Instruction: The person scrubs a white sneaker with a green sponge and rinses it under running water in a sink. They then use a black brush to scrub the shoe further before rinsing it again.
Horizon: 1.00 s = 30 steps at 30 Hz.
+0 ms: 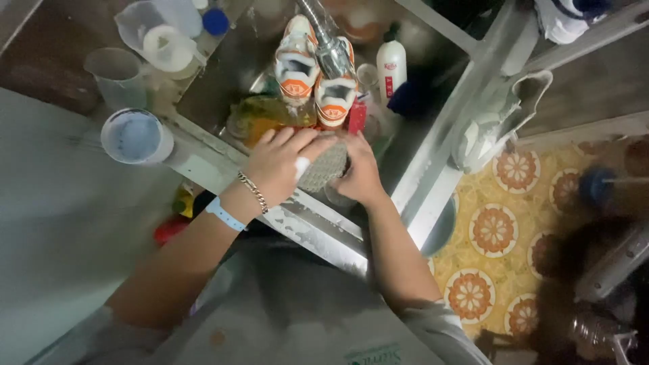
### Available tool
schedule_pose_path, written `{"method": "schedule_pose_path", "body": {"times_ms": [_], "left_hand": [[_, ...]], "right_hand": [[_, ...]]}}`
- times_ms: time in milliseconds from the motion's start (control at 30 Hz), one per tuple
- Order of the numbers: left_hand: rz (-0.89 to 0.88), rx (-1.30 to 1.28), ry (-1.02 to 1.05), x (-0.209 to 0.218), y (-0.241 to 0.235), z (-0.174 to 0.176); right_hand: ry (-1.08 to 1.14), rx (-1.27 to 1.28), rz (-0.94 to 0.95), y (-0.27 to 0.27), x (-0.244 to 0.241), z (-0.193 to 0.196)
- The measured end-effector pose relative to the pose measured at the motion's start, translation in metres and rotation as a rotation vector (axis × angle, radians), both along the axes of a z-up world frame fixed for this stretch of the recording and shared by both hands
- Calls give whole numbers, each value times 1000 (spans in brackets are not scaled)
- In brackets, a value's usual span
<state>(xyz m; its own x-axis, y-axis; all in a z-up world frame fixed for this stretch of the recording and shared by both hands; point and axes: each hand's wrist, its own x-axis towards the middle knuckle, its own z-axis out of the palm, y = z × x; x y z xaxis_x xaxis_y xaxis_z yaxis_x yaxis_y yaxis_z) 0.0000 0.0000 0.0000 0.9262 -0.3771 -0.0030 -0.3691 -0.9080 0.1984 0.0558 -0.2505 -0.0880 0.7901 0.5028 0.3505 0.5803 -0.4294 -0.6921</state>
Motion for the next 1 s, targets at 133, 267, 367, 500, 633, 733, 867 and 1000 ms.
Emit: {"method": "schedule_pose_path", "body": {"times_ms": [133, 267, 367, 500, 633, 733, 867, 1000], "left_hand": [[166, -383, 67, 36, 26, 26], [473, -400, 231, 103, 51, 47], [599, -393, 241, 177, 84, 10], [345, 659, -20, 321, 162, -114], [402, 475, 6, 356, 171, -118], [497, 211, 37, 357, 154, -119], [647, -184, 86, 305, 117, -121], [792, -581, 97, 203, 68, -110]], "right_hand": [[255, 175, -152, -3, 18, -11], [841, 399, -557, -8, 39, 4], [983, 521, -668, -15, 44, 2], [995, 684, -583, -16, 43, 20], [1010, 848, -502, -60, 59, -96], [961, 929, -558, -67, 63, -120], [899, 972, -382, -44, 56, -66], [937, 984, -307, -21, 52, -17]]}}
